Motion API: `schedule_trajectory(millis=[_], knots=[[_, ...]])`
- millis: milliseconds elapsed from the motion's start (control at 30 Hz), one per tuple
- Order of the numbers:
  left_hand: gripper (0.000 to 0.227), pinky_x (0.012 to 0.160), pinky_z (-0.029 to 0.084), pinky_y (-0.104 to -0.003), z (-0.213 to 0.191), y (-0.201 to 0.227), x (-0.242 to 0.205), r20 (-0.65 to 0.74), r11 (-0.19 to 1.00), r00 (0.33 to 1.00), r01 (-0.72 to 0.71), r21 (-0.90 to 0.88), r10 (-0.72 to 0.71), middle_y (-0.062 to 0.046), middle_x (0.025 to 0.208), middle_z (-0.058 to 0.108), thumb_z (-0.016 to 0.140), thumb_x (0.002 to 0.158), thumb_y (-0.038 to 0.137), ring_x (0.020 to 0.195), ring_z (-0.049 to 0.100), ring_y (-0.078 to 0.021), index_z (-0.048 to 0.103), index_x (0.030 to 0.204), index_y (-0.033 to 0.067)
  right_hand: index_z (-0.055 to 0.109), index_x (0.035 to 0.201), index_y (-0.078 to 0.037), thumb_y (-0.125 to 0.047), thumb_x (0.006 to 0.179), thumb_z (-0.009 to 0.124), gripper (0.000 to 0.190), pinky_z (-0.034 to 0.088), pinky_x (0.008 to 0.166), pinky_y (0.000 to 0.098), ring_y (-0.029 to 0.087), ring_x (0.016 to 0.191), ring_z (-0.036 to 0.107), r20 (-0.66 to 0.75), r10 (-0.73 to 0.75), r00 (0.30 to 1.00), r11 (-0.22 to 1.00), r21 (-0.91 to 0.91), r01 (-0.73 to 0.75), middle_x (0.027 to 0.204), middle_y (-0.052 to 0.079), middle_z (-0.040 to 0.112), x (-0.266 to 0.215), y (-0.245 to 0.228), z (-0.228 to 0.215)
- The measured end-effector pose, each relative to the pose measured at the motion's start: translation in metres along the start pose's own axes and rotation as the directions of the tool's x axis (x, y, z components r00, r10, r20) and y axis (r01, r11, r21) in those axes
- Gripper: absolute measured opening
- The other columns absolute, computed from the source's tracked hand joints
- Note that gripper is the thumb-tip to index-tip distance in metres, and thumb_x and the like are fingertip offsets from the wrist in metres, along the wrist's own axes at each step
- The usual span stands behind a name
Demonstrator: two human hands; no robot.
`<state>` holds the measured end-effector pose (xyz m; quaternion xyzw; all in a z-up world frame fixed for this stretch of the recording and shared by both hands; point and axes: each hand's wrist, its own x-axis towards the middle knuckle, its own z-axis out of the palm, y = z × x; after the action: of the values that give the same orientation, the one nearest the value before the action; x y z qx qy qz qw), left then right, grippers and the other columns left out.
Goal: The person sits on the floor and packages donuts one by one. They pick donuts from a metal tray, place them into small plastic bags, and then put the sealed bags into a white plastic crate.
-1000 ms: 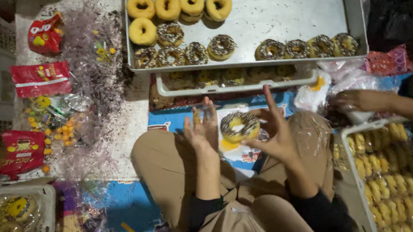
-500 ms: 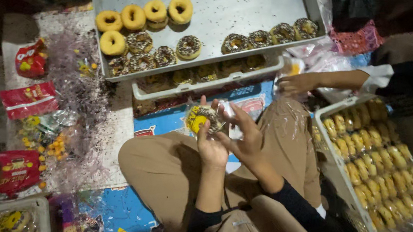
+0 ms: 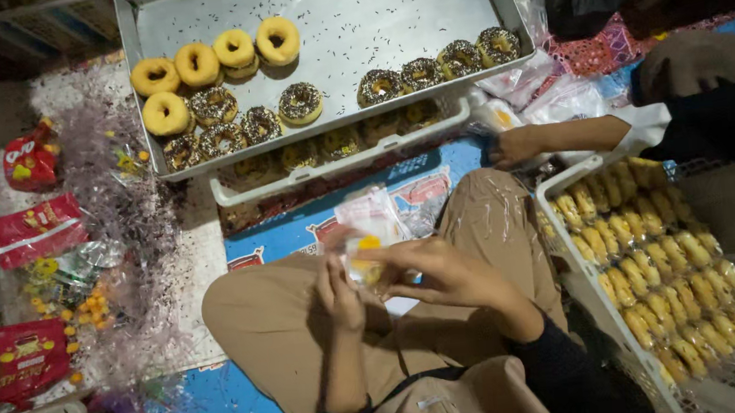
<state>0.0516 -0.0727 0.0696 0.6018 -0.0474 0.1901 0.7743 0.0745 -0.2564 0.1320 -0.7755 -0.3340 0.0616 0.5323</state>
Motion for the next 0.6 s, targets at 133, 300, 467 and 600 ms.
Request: schedule_trajectory(millis=[133, 300, 467, 600], knots=[[0.019, 0.092, 0.044, -0.04, -0.006, 0.046, 0.027, 0.366, 0.792, 0.929, -0.267, 0.549, 0.06, -0.007, 0.076, 0.067, 0.089, 0.067, 0.011, 0.09, 0.062, -0.0256, 0.077, 0.08, 0.0032, 0.055, 0.143, -0.002, -0.005, 0.093, 0.074, 0.054, 0.058, 0.089, 0.0338, 0.02, 0.101, 0.076, -0.103, -0.035, 0.994, 0.998, 0.058, 0.041, 0.11, 0.01, 0.077, -0.003, -0.013, -0.024], [0.019, 0.071, 0.049, -0.039, -0.003, 0.095, 0.038, 0.606, 0.664, 0.731, -0.625, 0.41, 0.313, -0.011, 0.082, 0.065, 0.082, 0.075, 0.004, 0.077, 0.064, -0.0276, 0.071, 0.09, -0.0001, 0.07, 0.126, -0.003, -0.006, 0.096, 0.073, 0.03, 0.05, 0.084, 0.0346, 0.019, 0.091, 0.063, -0.189, -0.096, 0.977, 0.974, 0.186, 0.132, 0.099, 0.006, 0.076, 0.0, -0.029, -0.027], [0.019, 0.068, 0.051, -0.039, -0.004, 0.114, 0.031, 0.57, 0.633, 0.754, -0.622, 0.462, 0.326, -0.01, 0.083, 0.064, 0.082, 0.078, 0.0, 0.077, 0.065, -0.0261, 0.065, 0.087, -0.0004, 0.08, 0.099, -0.008, -0.014, 0.082, 0.086, 0.019, 0.046, 0.075, 0.0338, 0.02, 0.081, 0.054, -0.039, -0.185, 0.982, 0.982, -0.05, 0.183, 0.087, 0.001, 0.069, 0.021, -0.045, -0.026], [0.017, 0.062, 0.049, -0.034, -0.011, 0.123, 0.023, 0.355, 0.668, 0.901, -0.426, 0.61, 0.251, -0.01, 0.083, 0.067, 0.08, 0.081, -0.002, 0.07, 0.063, -0.0233, 0.069, 0.094, -0.0037, 0.074, 0.097, -0.015, -0.021, 0.08, 0.085, 0.021, 0.043, 0.085, 0.0383, 0.021, 0.093, 0.055, -0.023, -0.425, 0.905, 0.829, -0.413, 0.378, 0.096, -0.001, 0.062, 0.03, -0.042, -0.005]])
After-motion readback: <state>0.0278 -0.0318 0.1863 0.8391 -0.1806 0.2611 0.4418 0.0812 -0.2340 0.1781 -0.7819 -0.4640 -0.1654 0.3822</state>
